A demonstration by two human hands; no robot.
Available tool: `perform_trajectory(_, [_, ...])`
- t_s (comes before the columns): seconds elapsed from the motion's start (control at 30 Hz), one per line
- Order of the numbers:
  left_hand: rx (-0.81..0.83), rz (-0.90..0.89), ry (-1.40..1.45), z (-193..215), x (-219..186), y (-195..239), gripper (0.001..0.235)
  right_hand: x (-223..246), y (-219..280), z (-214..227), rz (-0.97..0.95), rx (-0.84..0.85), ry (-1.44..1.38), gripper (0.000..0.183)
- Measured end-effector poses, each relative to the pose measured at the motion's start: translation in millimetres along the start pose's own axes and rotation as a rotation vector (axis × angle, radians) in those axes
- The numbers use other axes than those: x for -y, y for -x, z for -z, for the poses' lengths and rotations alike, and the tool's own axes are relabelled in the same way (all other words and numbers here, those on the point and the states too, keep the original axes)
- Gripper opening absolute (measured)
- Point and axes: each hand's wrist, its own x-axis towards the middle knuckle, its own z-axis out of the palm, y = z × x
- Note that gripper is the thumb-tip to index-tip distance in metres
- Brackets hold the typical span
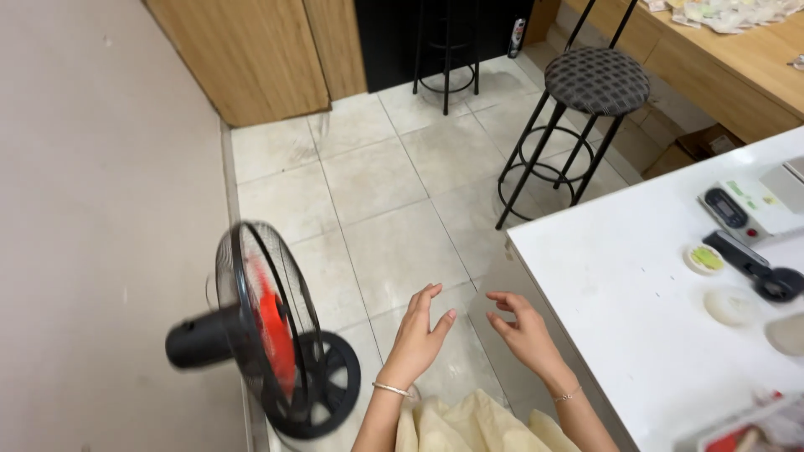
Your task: Tying decorative green ribbons onto small white product bags and arranging them on a display shelf.
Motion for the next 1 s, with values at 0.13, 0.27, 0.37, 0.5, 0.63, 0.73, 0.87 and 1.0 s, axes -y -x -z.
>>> perform_trajectory(0.13, [0.075, 0.109, 0.022, 44, -15, -74, 0.055, 25, -63, -15, -0.029, -0.041, -0.009, 0.038])
perform_trajectory(0.27, [0.101, 0.161, 0.046, 58, 5, -136, 0.054, 44, -123, -27, -0.065, -0.025, -0.046, 0.038])
perform_trajectory(0.37, [0.113, 0.19, 0.068, 61, 22, -177, 0.054, 50, -170, -33, -0.092, -0.018, -0.068, 0.037])
perform_trajectory(0.5, [0.12, 0.242, 0.083, 71, 43, -246, 0.054, 52, -251, -41, -0.103, -0.017, -0.088, 0.037])
perform_trajectory(0.63, [0.089, 0.218, 0.089, 69, 83, -330, 0.054, 50, -348, -40, -0.043, -0.008, -0.111, 0.035])
perform_trajectory(0.73, [0.05, 0.121, 0.084, 67, 105, -402, 0.052, 61, -425, -24, -0.015, -0.03, -0.108, 0.034])
perform_trajectory(0.87, [0.1, 0.178, 0.071, 72, 78, -492, 0.051, 74, -516, 8, 0.076, -0.056, -0.126, 0.034])
perform_trajectory(1.0, [0.141, 0.239, 0.071, 65, 74, -563, 0.052, 87, -576, 27, 0.039, -0.084, -0.122, 0.034])
